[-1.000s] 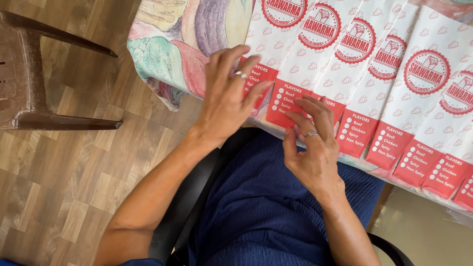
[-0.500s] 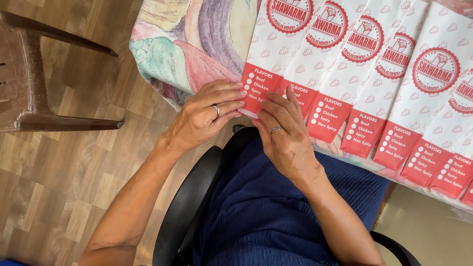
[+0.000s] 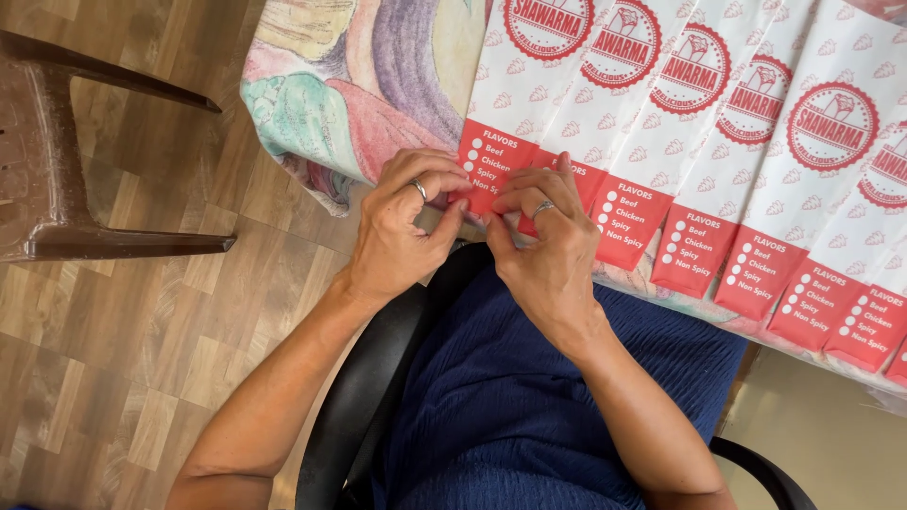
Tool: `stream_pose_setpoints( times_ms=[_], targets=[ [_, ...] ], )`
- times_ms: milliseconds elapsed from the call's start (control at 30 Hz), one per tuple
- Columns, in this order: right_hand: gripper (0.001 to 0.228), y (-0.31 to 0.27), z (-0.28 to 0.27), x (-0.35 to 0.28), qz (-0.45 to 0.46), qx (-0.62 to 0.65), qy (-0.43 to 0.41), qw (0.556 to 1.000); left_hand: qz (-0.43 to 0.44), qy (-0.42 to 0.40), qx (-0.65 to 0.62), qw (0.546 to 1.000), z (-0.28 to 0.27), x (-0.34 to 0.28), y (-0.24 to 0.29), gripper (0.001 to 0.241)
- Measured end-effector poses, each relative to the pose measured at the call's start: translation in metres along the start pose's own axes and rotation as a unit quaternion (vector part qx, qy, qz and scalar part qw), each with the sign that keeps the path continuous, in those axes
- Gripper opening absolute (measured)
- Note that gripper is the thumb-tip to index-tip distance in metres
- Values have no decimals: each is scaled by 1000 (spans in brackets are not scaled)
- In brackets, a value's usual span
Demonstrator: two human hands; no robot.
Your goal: Arranging paper bags on a table, applying glue to the top flaps, and folding them closed.
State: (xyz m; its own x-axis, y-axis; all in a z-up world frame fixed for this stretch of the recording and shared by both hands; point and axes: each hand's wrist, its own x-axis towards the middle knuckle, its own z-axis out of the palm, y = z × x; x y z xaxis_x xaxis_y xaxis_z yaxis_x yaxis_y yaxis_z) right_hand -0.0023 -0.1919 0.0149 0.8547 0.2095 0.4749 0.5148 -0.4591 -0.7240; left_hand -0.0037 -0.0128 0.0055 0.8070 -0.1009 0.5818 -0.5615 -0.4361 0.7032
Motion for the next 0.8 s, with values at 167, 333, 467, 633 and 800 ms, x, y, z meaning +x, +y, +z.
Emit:
stream_pose_setpoints(
  times_ms=[167, 333, 467, 633, 800],
  targets=[
    [16, 2, -7, 10, 38, 44, -20, 998, -46, -1, 18, 999, 8, 6, 12, 15],
    [20, 4, -8, 7, 79, 52, -4, 996, -91, -62, 6, 994, -4, 13, 19, 15],
    [21, 3, -10, 8, 84, 66, -18, 994, -125, -99, 18, 987, -9, 20, 27, 20],
    [36, 53, -56, 41, 113, 75, -20, 991, 9, -42, 102, 994, 13, 13, 25, 21],
    [40, 250, -158, 141, -32, -361, 93, 927, 98, -16, 141, 985, 20, 1, 20, 15]
  ],
)
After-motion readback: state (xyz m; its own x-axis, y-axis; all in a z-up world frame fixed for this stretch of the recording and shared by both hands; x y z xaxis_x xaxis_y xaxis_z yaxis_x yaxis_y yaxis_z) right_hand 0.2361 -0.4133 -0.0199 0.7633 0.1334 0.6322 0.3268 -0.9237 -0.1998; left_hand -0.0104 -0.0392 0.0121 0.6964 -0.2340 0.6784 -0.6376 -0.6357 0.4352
